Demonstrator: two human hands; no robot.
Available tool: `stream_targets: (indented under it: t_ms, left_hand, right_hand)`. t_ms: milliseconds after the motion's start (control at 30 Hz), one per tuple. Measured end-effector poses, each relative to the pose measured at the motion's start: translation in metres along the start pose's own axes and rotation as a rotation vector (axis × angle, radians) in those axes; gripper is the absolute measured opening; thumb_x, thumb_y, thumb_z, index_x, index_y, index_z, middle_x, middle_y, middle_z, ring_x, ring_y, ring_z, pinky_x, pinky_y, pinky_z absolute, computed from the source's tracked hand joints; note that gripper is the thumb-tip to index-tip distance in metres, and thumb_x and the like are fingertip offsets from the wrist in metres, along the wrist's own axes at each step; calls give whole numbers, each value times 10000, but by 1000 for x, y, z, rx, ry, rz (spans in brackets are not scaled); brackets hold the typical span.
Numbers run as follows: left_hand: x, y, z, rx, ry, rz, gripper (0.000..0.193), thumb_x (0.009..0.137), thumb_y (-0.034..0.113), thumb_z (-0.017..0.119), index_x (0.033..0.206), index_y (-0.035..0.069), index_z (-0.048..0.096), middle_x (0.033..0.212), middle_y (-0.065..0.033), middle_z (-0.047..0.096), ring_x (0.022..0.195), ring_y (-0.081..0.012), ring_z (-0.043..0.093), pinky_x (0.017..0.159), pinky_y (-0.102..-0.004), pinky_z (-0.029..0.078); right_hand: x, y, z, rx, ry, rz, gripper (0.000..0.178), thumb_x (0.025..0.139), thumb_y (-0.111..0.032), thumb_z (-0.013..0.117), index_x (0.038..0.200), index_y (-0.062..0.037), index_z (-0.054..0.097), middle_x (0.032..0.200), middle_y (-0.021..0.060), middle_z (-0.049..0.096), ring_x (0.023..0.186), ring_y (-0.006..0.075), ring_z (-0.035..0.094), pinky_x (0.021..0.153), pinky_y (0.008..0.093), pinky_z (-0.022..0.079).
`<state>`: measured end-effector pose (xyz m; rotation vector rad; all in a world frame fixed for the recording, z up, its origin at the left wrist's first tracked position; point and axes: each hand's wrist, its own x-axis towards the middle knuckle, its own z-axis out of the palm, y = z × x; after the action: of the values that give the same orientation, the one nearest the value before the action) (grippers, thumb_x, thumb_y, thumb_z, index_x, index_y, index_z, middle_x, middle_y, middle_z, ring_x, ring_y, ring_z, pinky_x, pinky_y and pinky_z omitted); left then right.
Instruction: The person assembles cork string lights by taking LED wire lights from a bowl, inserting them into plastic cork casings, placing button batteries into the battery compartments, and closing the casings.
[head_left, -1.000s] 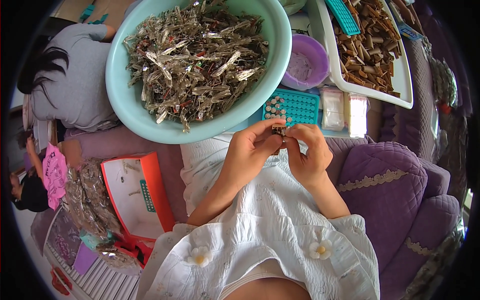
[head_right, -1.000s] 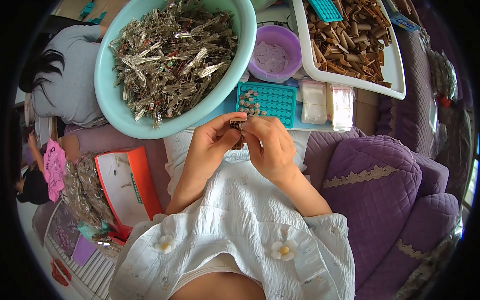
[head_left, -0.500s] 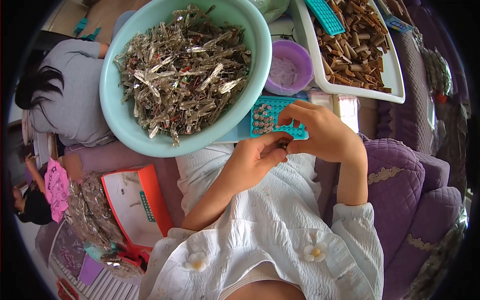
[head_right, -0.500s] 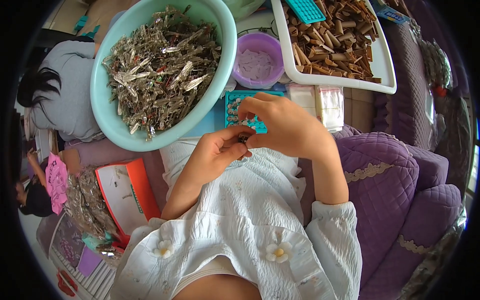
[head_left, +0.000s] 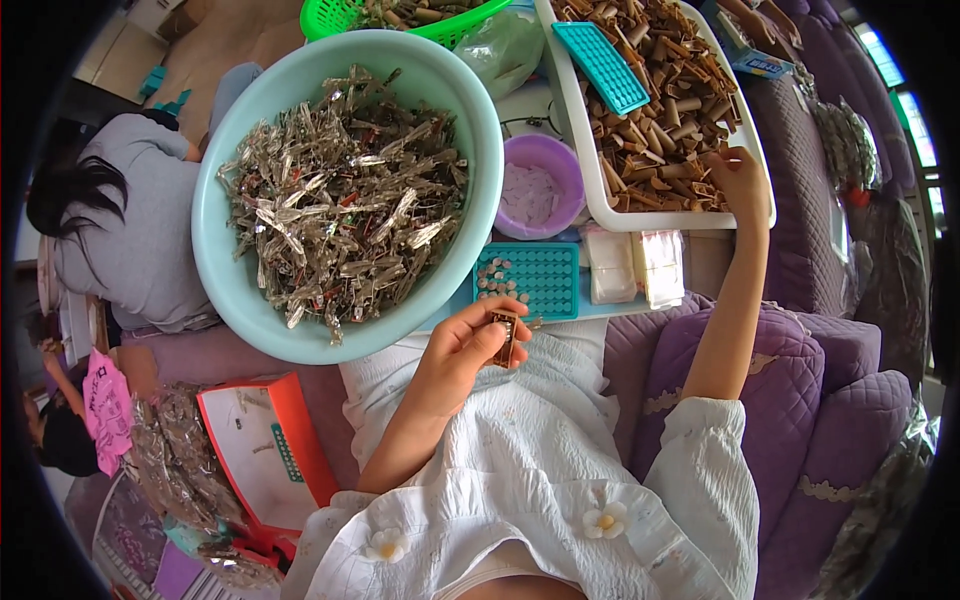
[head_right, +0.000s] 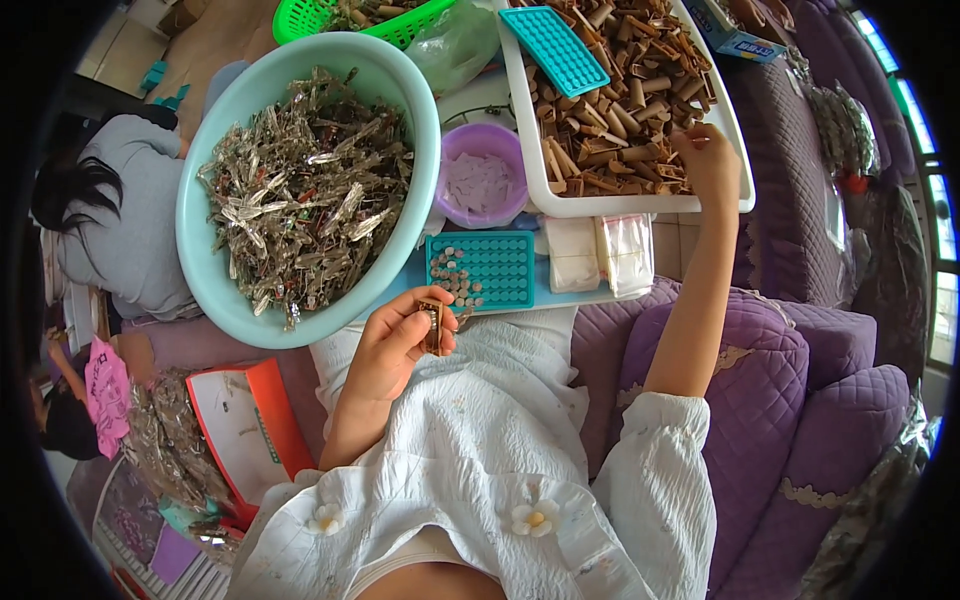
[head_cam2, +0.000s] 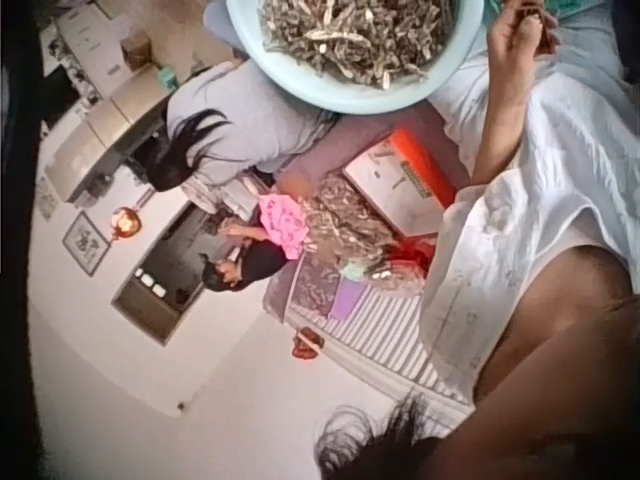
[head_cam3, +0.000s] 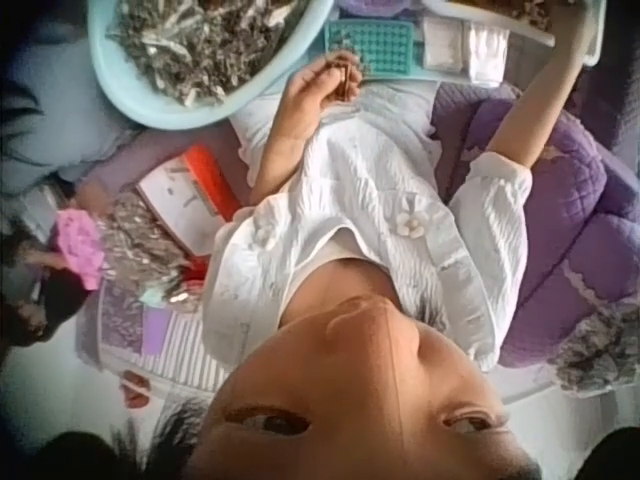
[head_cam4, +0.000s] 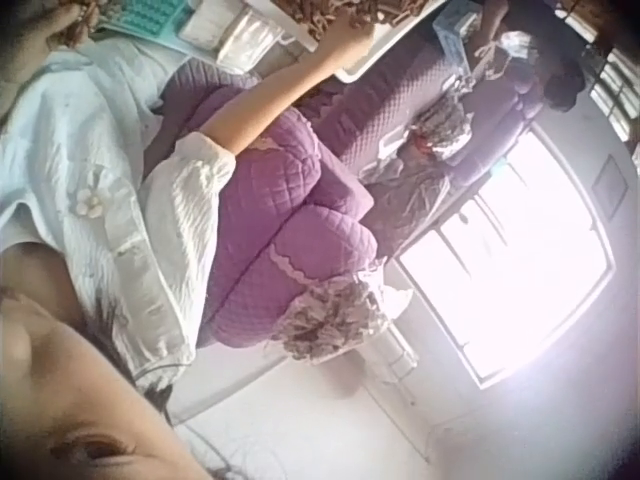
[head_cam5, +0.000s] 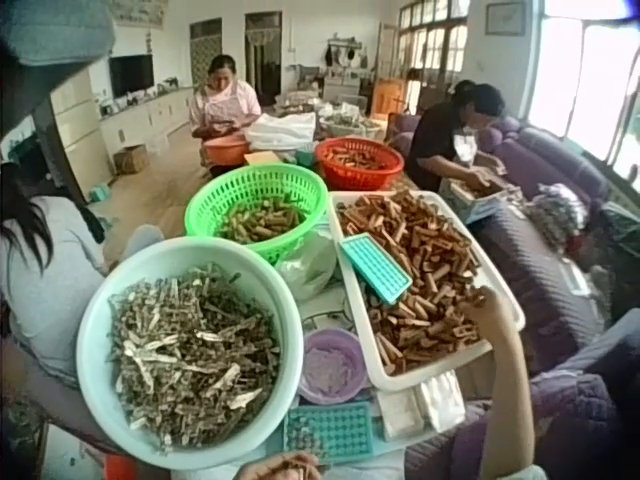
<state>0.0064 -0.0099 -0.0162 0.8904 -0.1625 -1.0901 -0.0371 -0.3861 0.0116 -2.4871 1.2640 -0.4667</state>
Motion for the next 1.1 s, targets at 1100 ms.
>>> stream_targets:
  t_ms: [1100]
  left_hand:
    - [-14,1,24,-10,231,577,362,806,18,501,1157,-5,416,1052,-110,521,960,-169,516,828,-304,437]
  right_hand:
    - [-255,-143,23,1049,-179,-222,245,735,67,533,971,4,546,912,102,506,843,186,508,735,265,419]
